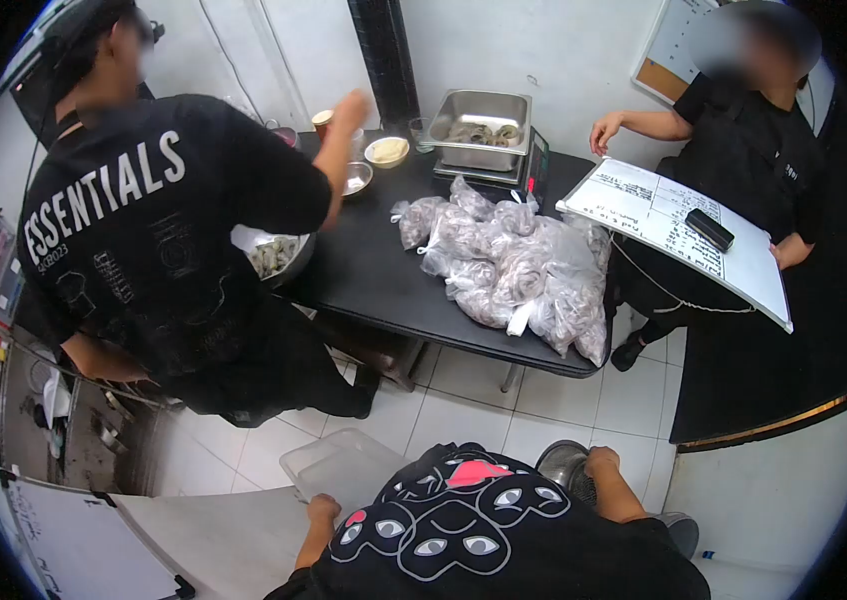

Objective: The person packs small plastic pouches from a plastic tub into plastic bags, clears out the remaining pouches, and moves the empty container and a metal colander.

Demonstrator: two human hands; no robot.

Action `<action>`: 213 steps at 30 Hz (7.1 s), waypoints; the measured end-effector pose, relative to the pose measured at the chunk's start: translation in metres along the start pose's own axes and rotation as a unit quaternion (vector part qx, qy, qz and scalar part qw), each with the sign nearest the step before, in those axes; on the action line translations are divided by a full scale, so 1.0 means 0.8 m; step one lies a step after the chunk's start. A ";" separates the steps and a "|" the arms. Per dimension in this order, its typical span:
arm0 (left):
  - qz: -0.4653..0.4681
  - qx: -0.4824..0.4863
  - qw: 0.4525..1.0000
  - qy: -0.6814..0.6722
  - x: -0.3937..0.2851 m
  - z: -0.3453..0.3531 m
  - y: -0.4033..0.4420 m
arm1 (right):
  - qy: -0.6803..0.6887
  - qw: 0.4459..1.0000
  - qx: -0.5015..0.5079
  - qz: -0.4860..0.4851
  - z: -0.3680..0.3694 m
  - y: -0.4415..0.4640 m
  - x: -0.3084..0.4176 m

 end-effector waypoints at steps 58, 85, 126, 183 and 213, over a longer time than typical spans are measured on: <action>-0.202 -0.009 0.974 -0.105 -0.040 -0.075 -0.042 | -0.027 1.000 0.014 0.003 0.017 0.005 0.002; -0.174 0.009 0.981 -0.087 -0.025 -0.044 -0.030 | -0.034 0.999 0.029 0.002 0.009 -0.002 0.002; -0.178 -0.007 0.981 -0.080 0.011 -0.018 0.003 | 0.041 0.996 0.066 0.049 0.012 -0.015 -0.008; -0.132 -0.084 0.987 -0.044 -0.008 -0.030 0.013 | 0.095 0.982 0.128 0.100 0.031 -0.022 -0.046; -0.354 -0.065 0.922 -0.145 -0.227 -0.091 -0.003 | -0.014 0.992 0.022 -0.127 -0.058 0.250 -0.106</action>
Point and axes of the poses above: each hand's wrist, its own y-axis towards the middle knuckle, its own z-axis out of the palm, x = y × z, the point moved 5 cm from there along y, towards the middle knuckle, and after that the axes turned 11 degrees about z, right-handed, at the moved point
